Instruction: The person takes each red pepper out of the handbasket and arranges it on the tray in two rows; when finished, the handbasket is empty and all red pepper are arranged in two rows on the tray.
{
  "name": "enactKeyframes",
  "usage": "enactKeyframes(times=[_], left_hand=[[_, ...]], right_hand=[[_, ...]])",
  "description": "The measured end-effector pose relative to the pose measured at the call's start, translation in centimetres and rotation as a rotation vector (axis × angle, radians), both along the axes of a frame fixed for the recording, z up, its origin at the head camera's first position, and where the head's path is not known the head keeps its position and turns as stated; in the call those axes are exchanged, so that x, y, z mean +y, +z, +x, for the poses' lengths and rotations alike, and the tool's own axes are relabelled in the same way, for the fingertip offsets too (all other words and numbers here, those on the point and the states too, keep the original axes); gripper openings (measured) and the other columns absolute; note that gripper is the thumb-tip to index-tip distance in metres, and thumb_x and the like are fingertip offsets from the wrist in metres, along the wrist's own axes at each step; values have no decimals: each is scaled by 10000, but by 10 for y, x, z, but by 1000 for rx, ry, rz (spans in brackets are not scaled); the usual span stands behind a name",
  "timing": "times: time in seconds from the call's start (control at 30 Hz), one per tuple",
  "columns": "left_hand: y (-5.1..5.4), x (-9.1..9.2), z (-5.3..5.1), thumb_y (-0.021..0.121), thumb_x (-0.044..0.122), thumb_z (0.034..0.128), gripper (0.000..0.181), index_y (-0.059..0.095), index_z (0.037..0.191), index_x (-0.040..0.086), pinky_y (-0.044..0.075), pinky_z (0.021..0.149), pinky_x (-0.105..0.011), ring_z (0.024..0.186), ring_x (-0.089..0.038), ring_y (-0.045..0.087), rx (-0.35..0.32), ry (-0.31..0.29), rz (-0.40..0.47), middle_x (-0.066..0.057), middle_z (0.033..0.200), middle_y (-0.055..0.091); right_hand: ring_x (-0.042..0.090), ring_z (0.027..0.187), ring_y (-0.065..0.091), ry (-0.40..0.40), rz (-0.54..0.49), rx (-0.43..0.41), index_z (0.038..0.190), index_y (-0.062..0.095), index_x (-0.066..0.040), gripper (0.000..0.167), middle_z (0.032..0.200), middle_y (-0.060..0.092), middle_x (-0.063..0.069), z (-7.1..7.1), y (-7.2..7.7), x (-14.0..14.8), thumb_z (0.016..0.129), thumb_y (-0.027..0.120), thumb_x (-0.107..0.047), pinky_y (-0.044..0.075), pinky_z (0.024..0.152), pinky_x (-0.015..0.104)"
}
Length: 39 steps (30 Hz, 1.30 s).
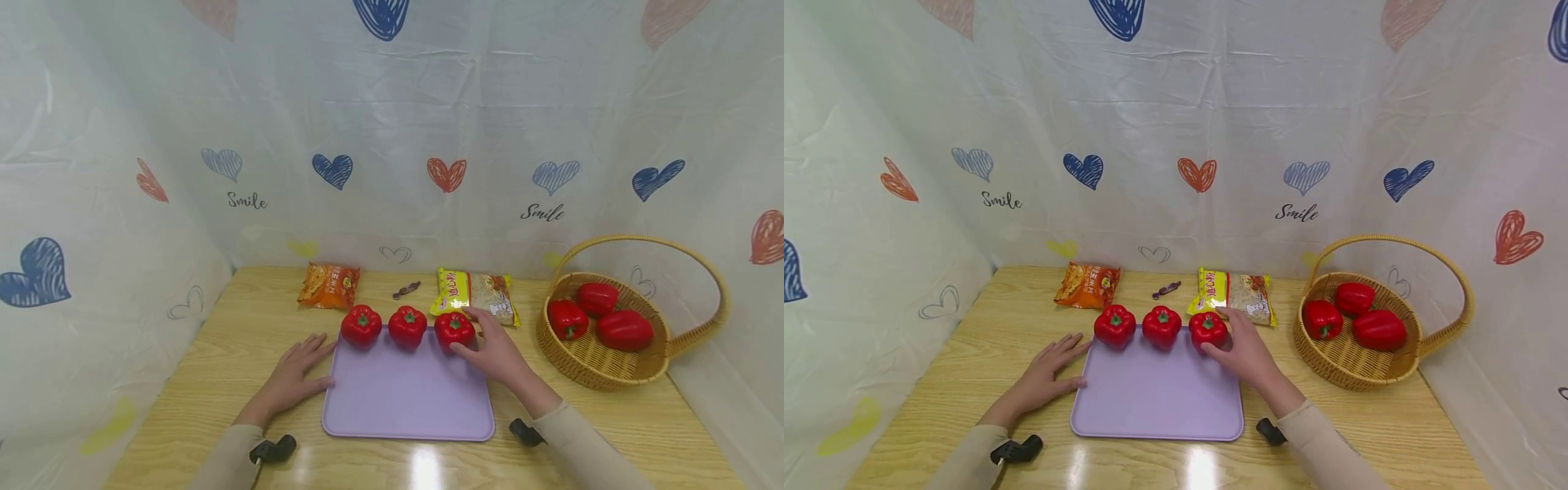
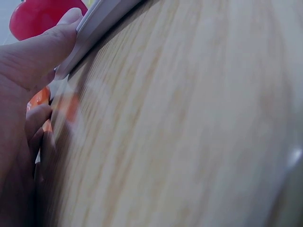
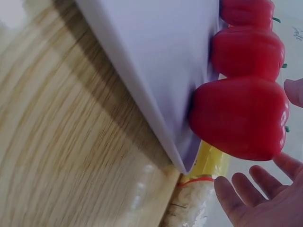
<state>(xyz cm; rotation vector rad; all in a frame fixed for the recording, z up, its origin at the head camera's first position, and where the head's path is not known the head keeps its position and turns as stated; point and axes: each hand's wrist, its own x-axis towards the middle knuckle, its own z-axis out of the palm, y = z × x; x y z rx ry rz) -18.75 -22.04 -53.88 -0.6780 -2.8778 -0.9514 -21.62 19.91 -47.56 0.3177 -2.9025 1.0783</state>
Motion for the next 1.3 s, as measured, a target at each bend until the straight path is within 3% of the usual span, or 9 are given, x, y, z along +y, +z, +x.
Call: enactKeyframes(times=[0.77,1.0,1.3], left_hand=[[1,0,1,707,500,914,737,478,1537,179,105,1233,-578,1525,-388,223,-28,5,0,-161,1617,357],[1,1,1,707,503,913,738,480,1536,178,105,1233,-575,1526,-383,224,-29,6,-2,-158,1617,359],[2,1,1,705,499,916,730,483,1534,179,100,1233,-580,1526,-385,221,-36,8,-1,-158,1618,356]], right_hand=[[425,1300,492,4,-36,71,1486,437,-12,743,1461,481,218,14,0,42,885,811,-240,516,998,575],[444,1258,532,-21,10,87,1489,439,-37,724,1429,495,226,17,2,61,920,770,-337,530,976,575],[443,1259,495,-53,-3,103,1466,441,9,699,1409,480,265,21,9,87,922,771,-279,497,990,619]])
